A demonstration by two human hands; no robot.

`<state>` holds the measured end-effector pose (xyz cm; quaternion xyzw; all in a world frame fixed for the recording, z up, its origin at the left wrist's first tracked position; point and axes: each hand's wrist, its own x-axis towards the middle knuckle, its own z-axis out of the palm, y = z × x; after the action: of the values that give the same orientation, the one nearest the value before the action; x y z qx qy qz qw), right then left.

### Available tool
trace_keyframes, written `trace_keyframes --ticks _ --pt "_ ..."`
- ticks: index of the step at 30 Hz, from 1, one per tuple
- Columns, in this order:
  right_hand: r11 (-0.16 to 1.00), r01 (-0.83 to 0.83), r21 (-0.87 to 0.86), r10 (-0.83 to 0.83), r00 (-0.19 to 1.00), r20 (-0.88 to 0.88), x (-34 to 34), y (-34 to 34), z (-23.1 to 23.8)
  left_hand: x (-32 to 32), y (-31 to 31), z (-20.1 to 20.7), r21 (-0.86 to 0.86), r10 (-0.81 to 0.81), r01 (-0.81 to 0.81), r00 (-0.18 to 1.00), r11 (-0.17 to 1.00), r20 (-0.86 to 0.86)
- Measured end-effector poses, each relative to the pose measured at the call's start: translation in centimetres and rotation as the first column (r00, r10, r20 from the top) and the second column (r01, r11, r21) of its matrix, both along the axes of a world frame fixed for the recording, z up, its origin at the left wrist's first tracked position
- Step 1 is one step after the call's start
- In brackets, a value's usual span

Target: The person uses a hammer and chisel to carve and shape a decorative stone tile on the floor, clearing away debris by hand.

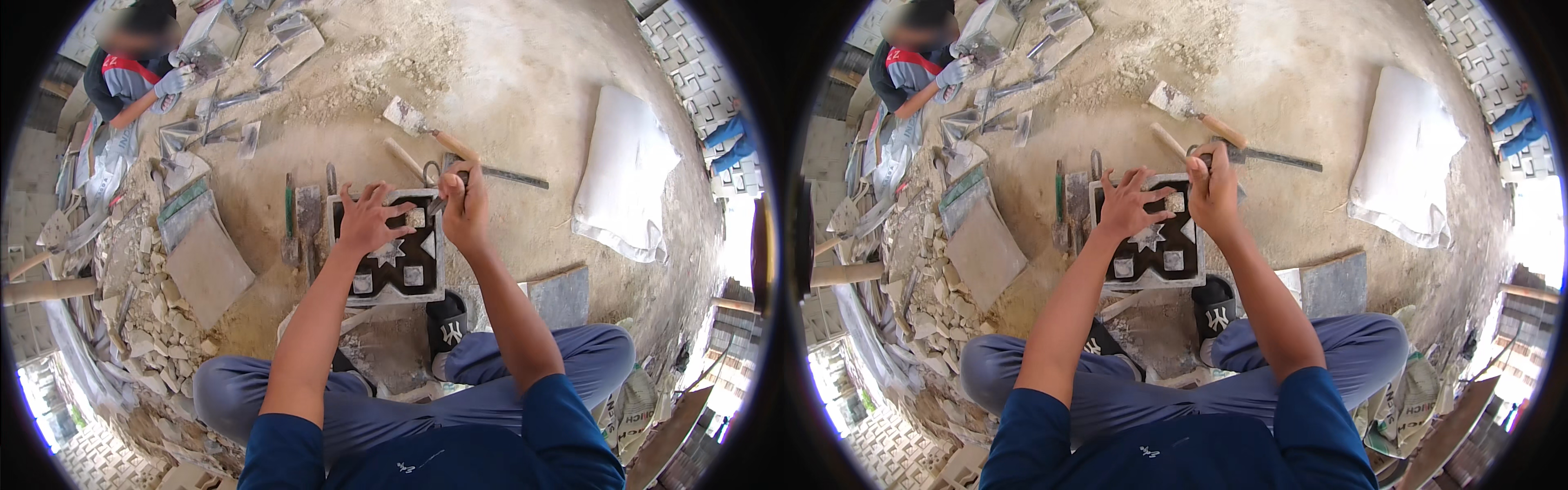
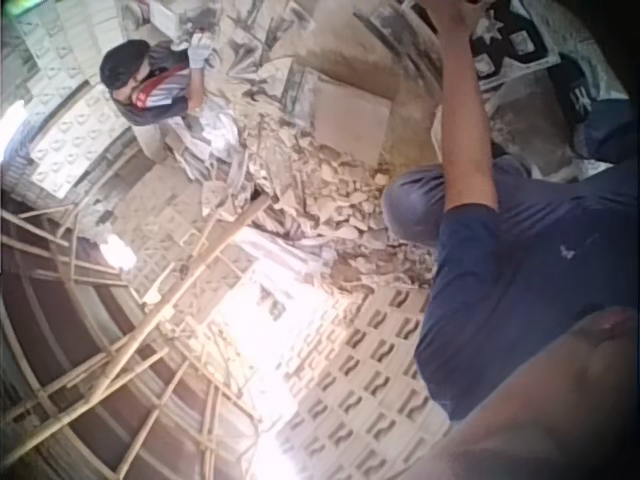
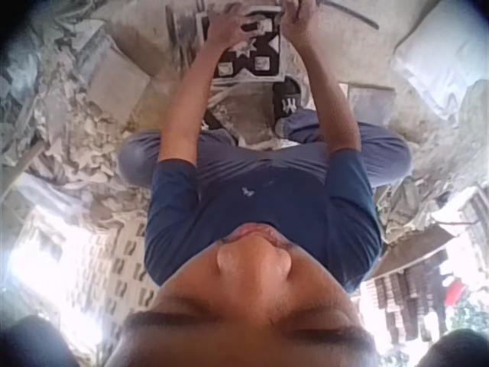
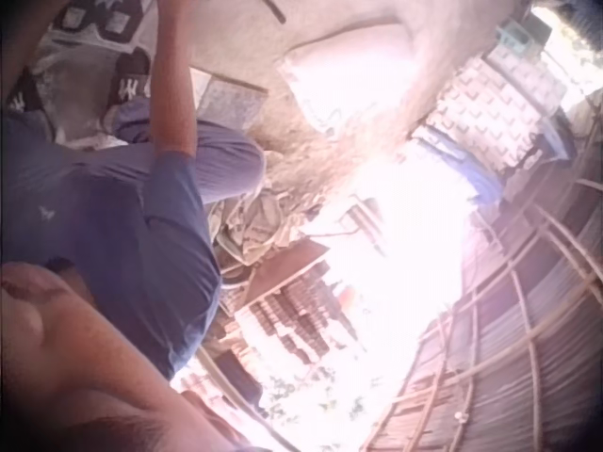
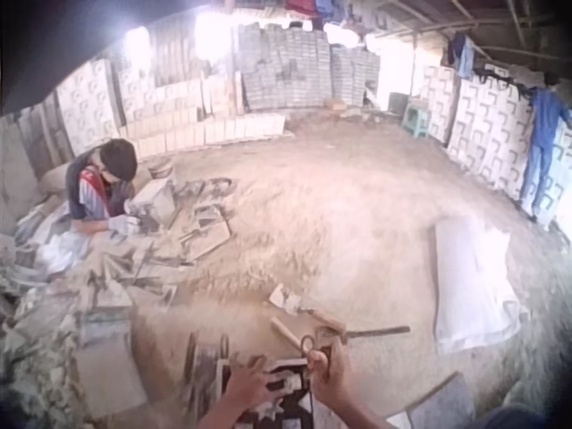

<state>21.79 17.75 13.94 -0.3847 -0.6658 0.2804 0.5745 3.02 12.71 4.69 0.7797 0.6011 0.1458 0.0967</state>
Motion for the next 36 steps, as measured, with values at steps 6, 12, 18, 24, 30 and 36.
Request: trace_keyframes --ticks 6,12,18,24,30,36 --pt "0.996 -0.093 0.015 0.095 0.986 -0.139 0.0 -0.4 1.1 0.2 -0.9 0.6 -0.088 0.018 -0.021 0.999 0.996 -0.031" --pt "0.961 -0.184 -0.208 0.177 0.983 -0.053 -0.8 0.0 1.8 -0.4 -0.7 0.5 -0.072 0.036 -0.038 0.999 0.997 -0.024" --pt "0.936 -0.241 -0.258 0.272 0.958 0.092 -0.9 0.0 0.9 -0.1 -0.9 0.7 -0.1 0.03 -0.033 0.999 0.994 -0.04" --pt "0.913 -0.326 -0.244 0.375 0.906 0.197 -1.0 -0.1 1.0 0.0 -0.5 0.0 -0.048 0.01 -0.01 1.0 0.999 -0.018" --pt "0.969 -0.181 -0.171 0.212 0.959 0.186 -0.1 -0.4 1.1 0.0 -0.3 0.3 -0.054 0.011 -0.012 1.0 0.998 -0.021" --pt "0.979 -0.138 -0.153 0.173 0.954 0.246 0.1 0.0 1.4 0.0 -0.4 0.7 -0.102 0.015 -0.017 0.999 0.995 -0.029"
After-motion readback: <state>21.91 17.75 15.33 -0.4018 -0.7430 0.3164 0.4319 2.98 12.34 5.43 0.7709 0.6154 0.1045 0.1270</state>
